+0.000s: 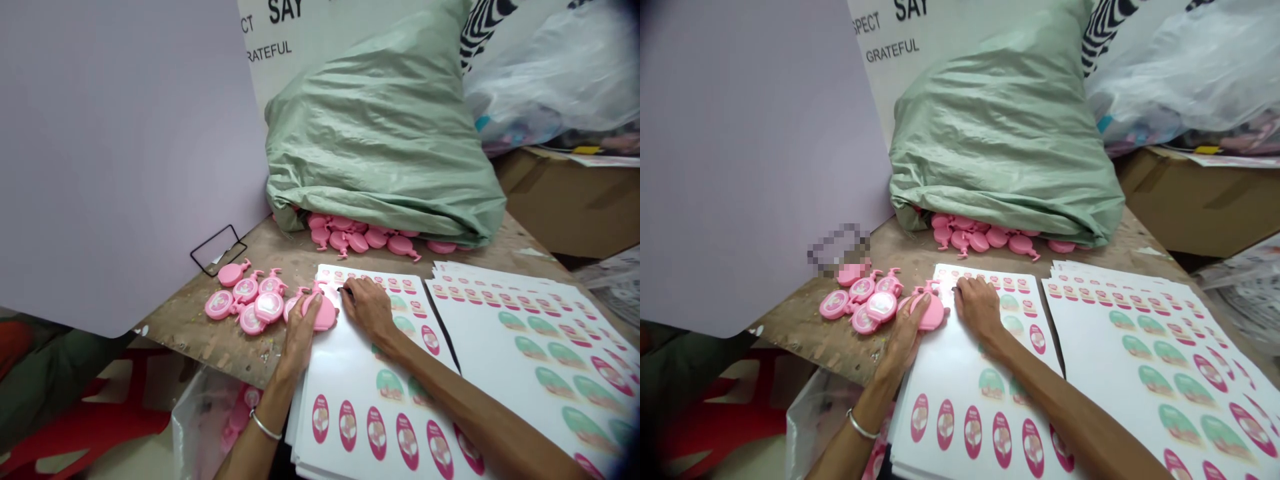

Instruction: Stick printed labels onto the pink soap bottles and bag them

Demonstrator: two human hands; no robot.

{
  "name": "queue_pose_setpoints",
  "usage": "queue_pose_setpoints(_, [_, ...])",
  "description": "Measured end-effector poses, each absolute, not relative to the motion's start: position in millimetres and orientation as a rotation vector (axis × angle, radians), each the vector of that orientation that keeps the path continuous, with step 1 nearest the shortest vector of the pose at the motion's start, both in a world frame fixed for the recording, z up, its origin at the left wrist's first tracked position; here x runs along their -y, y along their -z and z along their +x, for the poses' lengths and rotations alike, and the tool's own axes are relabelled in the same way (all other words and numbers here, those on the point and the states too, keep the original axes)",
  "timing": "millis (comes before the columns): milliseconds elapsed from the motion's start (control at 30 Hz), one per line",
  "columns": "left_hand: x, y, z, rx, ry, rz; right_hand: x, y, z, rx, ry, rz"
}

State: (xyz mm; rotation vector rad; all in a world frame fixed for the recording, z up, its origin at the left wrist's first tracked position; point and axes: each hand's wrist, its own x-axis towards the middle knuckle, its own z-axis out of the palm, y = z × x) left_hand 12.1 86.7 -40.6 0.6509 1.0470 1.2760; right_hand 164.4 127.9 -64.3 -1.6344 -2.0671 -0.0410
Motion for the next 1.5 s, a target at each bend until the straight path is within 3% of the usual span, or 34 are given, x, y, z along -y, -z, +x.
queue_pose_setpoints(1100, [-91.8, 49.0, 8.2, -1.061, -1.287, 0.681, -127.5, 64.0, 158.2, 2.051, 0.13, -1.529])
queue_pose_setpoints(1167, [-91.2, 46.4, 7.9, -1.004, -1.279, 0.662, -128.1, 63.7, 158.5, 1.972, 0.051, -1.544])
queue_pose_setpoints(1333, [-89.3, 49.3, 7.5, -1.051, -1.312, 0.707, -132.1, 59.2, 158.7, 1.699, -0.514, -1.579])
queue_pose_setpoints(1500, [-90.1, 58.9, 8.5, -1.175, -1.34, 0.764, -149.4, 46.1, 160.1, 1.601, -0.775, -1.644])
